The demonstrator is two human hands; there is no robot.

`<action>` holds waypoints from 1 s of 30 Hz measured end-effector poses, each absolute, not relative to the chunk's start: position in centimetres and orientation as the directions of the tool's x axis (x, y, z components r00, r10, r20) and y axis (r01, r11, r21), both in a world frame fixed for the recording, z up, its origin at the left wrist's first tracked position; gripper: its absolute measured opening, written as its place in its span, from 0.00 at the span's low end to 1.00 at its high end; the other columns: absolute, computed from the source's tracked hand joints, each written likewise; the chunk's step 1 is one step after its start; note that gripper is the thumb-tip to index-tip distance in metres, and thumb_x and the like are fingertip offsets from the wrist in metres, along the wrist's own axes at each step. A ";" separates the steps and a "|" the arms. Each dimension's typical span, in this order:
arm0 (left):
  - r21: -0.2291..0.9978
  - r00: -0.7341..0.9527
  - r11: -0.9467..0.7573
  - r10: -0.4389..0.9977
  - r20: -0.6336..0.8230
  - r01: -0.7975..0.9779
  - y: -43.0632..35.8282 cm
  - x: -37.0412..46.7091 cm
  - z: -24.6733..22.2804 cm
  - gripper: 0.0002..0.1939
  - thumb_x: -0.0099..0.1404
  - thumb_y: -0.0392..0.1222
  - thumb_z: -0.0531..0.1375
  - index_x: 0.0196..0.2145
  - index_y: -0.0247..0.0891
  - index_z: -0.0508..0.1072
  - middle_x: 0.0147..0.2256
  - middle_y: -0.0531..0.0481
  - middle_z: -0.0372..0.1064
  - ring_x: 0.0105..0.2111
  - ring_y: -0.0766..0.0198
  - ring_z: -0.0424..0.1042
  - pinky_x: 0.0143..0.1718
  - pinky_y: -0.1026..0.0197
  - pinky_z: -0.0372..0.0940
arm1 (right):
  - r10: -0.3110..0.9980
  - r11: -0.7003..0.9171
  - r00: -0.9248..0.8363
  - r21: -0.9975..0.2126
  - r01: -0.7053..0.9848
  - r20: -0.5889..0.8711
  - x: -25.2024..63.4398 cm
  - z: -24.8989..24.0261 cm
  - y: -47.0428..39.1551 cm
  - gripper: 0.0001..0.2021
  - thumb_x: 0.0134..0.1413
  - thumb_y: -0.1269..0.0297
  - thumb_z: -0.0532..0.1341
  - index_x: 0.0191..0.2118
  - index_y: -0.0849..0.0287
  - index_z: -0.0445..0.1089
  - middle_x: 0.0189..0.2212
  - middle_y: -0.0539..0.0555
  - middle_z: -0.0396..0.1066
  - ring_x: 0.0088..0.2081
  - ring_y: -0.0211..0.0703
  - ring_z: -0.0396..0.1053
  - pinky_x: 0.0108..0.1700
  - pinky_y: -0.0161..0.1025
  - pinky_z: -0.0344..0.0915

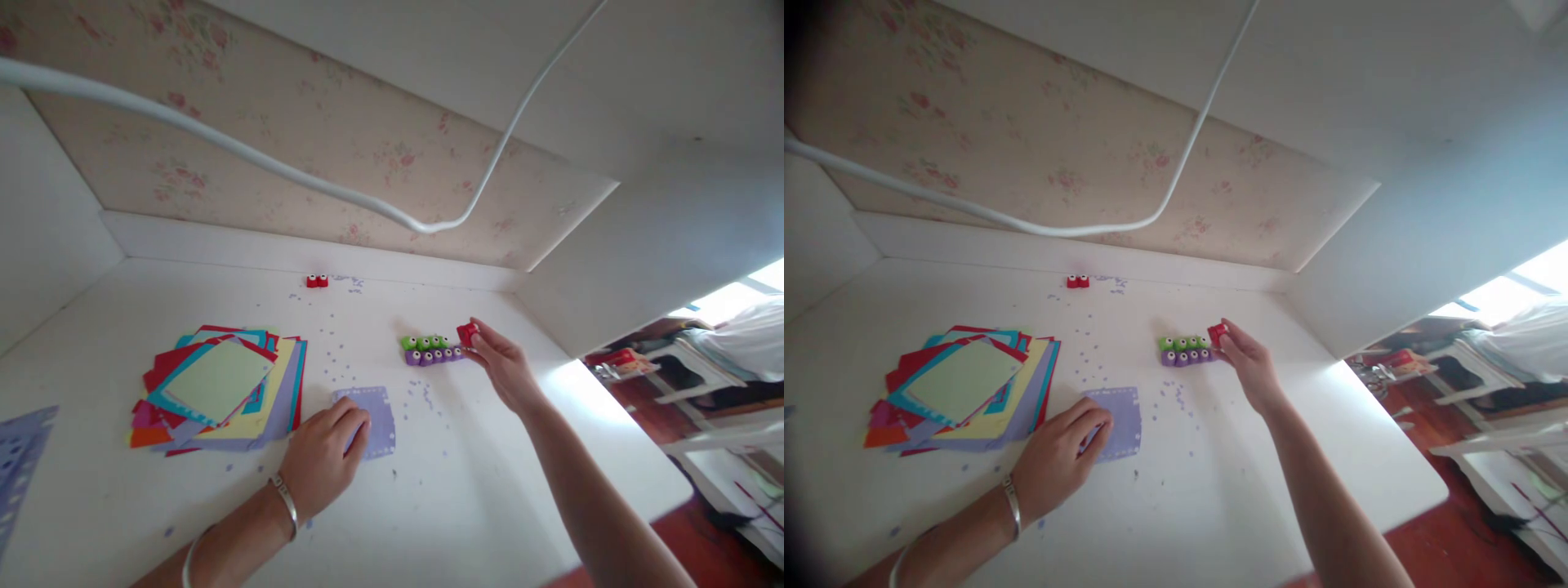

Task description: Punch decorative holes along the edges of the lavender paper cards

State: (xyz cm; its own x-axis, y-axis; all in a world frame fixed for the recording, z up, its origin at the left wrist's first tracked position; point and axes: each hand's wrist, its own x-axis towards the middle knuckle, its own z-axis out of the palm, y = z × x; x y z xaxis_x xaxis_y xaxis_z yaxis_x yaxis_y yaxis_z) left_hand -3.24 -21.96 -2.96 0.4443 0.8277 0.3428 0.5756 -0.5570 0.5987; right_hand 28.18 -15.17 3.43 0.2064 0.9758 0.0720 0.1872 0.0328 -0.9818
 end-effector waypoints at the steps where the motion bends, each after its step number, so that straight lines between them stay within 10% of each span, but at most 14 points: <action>1: 0.599 0.449 -0.556 0.828 0.337 0.576 -21.9 -3.2 -3.0 0.10 0.71 0.39 0.49 0.36 0.40 0.69 0.34 0.51 0.67 0.33 0.62 0.69 0.38 0.58 0.64 | 0.966 0.039 0.227 -0.932 0.359 0.128 29.7 3.7 -13.8 0.23 0.55 0.57 0.62 0.56 0.57 0.67 0.48 0.57 0.73 0.43 0.46 0.73 0.46 0.46 0.69; 4: 0.590 0.464 -0.554 0.828 0.316 0.587 -21.9 -3.1 -3.0 0.10 0.71 0.40 0.49 0.36 0.41 0.69 0.34 0.51 0.68 0.33 0.62 0.69 0.38 0.58 0.65 | 0.988 -0.098 0.146 -0.501 0.860 0.057 33.1 4.2 -9.6 0.20 0.58 0.62 0.55 0.55 0.59 0.67 0.45 0.59 0.75 0.35 0.43 0.75 0.39 0.41 0.70; 13: 0.572 0.469 -0.553 0.829 0.304 0.606 -21.8 -3.0 -2.8 0.11 0.70 0.38 0.49 0.35 0.41 0.70 0.33 0.51 0.68 0.33 0.63 0.69 0.38 0.59 0.66 | 0.981 0.018 -0.069 -0.270 0.963 -0.183 33.9 2.4 -3.8 0.14 0.50 0.64 0.63 0.45 0.51 0.77 0.33 0.52 0.78 0.35 0.45 0.74 0.41 0.37 0.66; 23: 0.602 0.479 -0.527 0.839 0.257 0.600 -21.5 -2.9 -3.0 0.10 0.70 0.38 0.49 0.36 0.42 0.70 0.33 0.51 0.68 0.32 0.62 0.68 0.37 0.58 0.65 | 0.957 -0.078 0.011 -0.220 0.972 -0.290 35.8 2.4 -1.3 0.14 0.52 0.54 0.63 0.40 0.55 0.80 0.25 0.53 0.77 0.29 0.45 0.74 0.35 0.37 0.66; 30: 0.623 0.492 -0.504 0.845 0.210 0.598 -21.4 -2.8 -3.3 0.09 0.70 0.38 0.50 0.38 0.42 0.70 0.35 0.51 0.68 0.34 0.60 0.68 0.39 0.54 0.65 | 0.927 -0.248 0.031 -0.547 0.799 -0.375 36.8 0.4 0.1 0.12 0.44 0.57 0.69 0.35 0.56 0.80 0.32 0.56 0.79 0.33 0.44 0.75 0.39 0.39 0.71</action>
